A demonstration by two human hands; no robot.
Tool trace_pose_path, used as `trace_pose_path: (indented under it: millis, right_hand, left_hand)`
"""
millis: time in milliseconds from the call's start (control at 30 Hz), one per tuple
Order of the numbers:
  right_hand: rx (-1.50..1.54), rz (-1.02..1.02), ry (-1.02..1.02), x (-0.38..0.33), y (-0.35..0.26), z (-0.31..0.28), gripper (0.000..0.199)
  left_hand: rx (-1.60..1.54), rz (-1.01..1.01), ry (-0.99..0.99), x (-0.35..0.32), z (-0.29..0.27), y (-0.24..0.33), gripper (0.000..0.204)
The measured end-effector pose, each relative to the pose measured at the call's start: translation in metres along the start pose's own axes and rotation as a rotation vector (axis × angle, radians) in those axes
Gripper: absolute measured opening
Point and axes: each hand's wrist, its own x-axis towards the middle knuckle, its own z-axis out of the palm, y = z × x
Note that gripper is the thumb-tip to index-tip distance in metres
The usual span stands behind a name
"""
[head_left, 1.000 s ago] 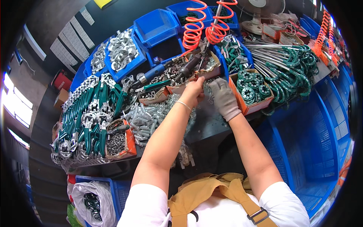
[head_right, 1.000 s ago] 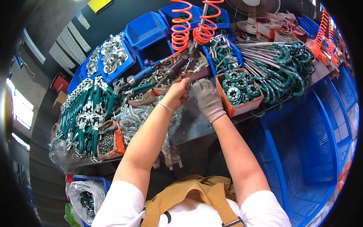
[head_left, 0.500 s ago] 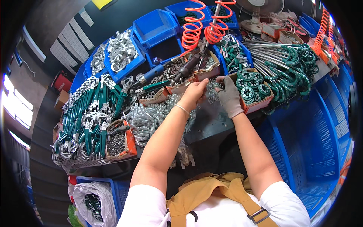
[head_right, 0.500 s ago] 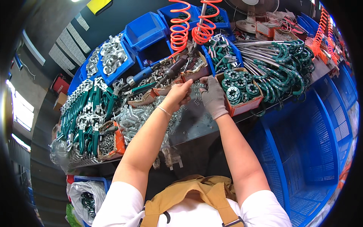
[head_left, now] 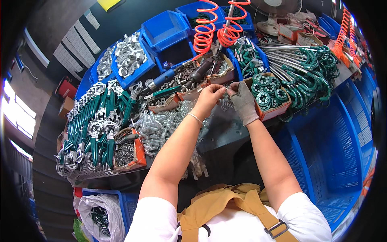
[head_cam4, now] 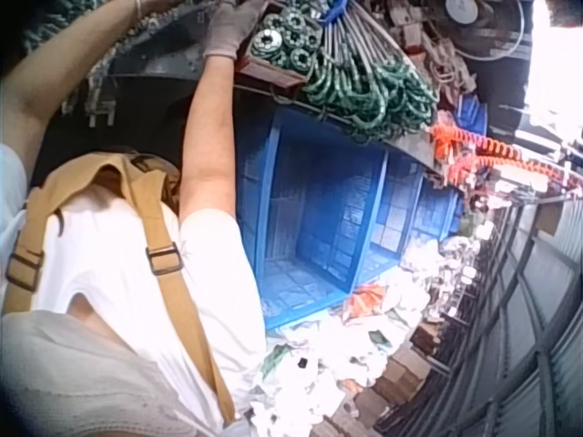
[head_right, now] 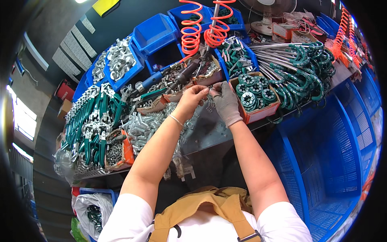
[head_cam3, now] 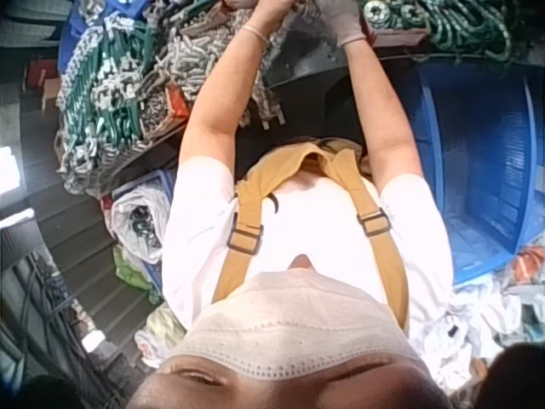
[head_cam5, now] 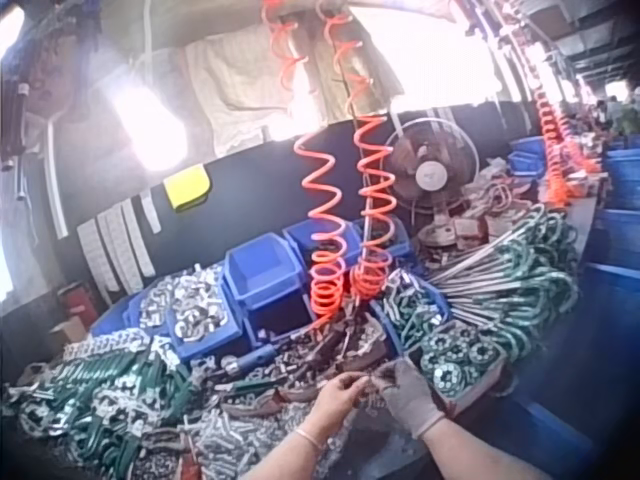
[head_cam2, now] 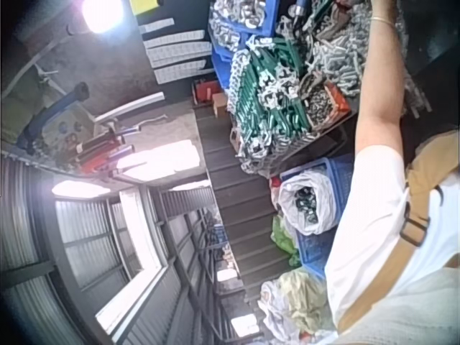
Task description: The person assembles small metal pins into plastic or metal components by hand and with pliers.
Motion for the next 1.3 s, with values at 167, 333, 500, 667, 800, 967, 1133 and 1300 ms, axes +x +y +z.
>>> trace_pose_path:
  millis: [167,333,500,667,800,967,1133,1300]
  right_hand:
    - [-0.205,-0.366,0.012,-0.002,-0.008,-0.004,0.023]
    - [-0.447,-0.723,-0.019,0.000,-0.008,-0.007,0.025]
    - [0.413,0.276,-0.028,0.005,-0.003,0.003,0.020]
    - [0.456,0.408,-0.088,0.005,-0.015,-0.001,0.019]
    - [0.239,0.442,-0.150,0.003,-0.021,-0.008,0.023]
    - [-0.097,0.015,-0.026,-0.001,0.005,0.001,0.021]
    - [-0.123,-0.310,0.130,0.001,0.011,0.000,0.022]
    - [0.759,0.700,-0.249,0.005,-0.001,-0.004,0.019]
  left_hand:
    - [0.219,-0.169,0.044,0.002,-0.006,0.000,0.032]
    - [0.270,-0.377,0.245,0.005,-0.008,0.006,0.037]
    - [-0.055,0.123,0.008,-0.003,-0.001,0.005,0.031]
    - [-0.044,0.052,-0.113,-0.004,-0.010,-0.001,0.037]
    - [-0.038,0.016,-0.087,-0.006,-0.009,-0.004,0.033]
    - [-0.013,-0.042,-0.032,-0.007,-0.008,-0.004,0.025]
    - [-0.081,-0.068,-0.018,-0.008,-0.014,-0.006,0.022]
    - [-0.150,0.038,0.012,-0.011,-0.014,-0.005,0.029]
